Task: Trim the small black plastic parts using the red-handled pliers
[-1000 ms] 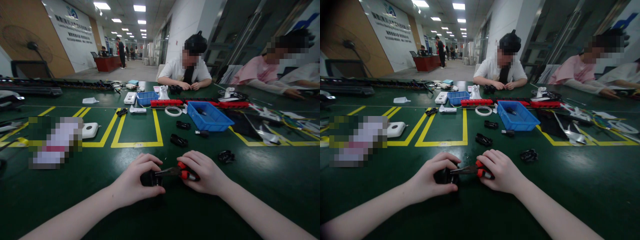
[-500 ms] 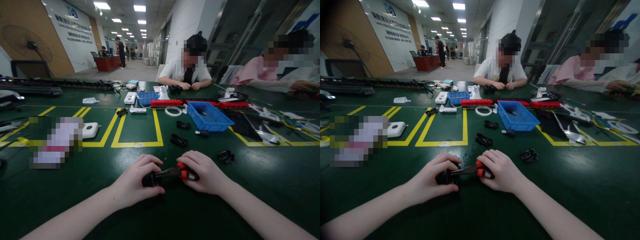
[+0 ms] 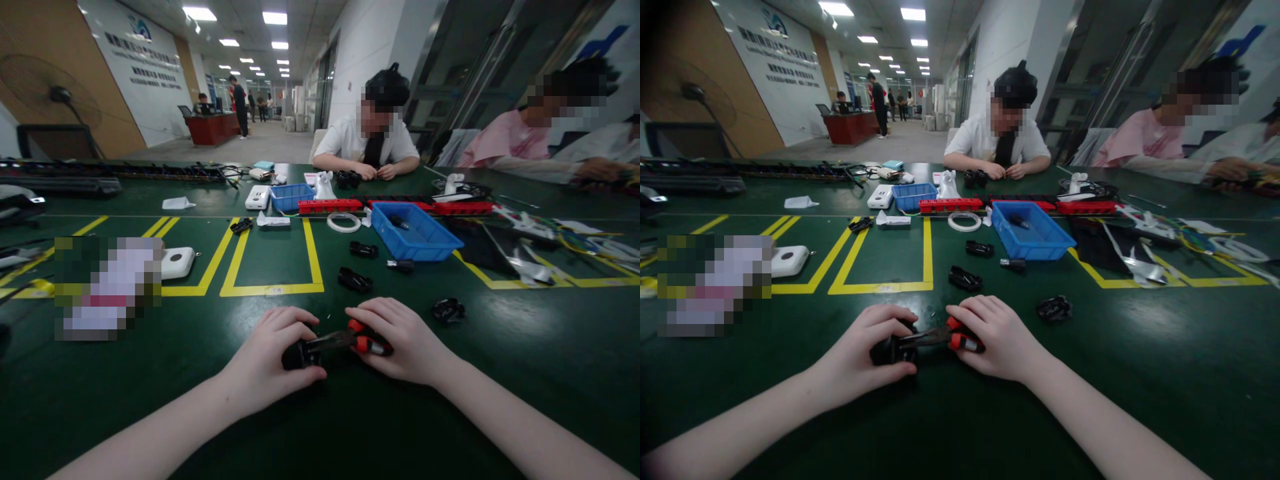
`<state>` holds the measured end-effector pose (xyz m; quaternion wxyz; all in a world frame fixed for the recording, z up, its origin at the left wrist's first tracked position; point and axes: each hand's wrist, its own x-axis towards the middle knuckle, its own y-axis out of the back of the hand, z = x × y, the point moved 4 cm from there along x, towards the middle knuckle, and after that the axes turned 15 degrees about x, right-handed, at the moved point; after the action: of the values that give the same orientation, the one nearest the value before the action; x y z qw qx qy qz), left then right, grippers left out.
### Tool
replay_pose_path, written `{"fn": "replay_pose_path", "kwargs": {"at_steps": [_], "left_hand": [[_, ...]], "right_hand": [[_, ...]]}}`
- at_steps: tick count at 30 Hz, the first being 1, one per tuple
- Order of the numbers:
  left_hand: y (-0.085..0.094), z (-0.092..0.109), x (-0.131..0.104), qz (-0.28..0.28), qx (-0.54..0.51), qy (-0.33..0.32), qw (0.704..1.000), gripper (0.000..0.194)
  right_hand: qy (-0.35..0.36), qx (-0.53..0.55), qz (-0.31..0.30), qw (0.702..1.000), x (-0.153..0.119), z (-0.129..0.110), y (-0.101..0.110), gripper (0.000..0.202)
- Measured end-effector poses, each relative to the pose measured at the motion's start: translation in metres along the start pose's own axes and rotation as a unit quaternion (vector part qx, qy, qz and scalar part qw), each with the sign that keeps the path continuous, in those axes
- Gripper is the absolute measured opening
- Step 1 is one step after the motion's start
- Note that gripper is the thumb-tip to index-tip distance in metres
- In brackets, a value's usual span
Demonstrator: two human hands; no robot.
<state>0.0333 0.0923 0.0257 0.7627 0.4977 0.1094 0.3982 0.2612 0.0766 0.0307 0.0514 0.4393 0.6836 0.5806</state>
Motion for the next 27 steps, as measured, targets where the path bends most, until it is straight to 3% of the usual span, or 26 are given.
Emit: {"fn": "replay_pose_path", "kwargs": {"at_steps": [15,21,27], "left_hand": [[0.009,-0.014,0.001,0.075,0.081,0.069,0.991,0.016],[0.000,-0.021,0.002,0.051,0.068,0.080,0.993,0.016],[0.000,-0.021,0.001,0.047,0.062,0.098,0.992,0.013]], "right_hand": [[0.008,-0.033,0.023,0.999,0.001,-0.001,0.002,0.044],[-0.028,-0.023,0.009,0.999,0.002,0.005,0.000,0.055],[-0.088,-0.020,0.016,0.996,0.002,0.009,0.001,0.045]]}}
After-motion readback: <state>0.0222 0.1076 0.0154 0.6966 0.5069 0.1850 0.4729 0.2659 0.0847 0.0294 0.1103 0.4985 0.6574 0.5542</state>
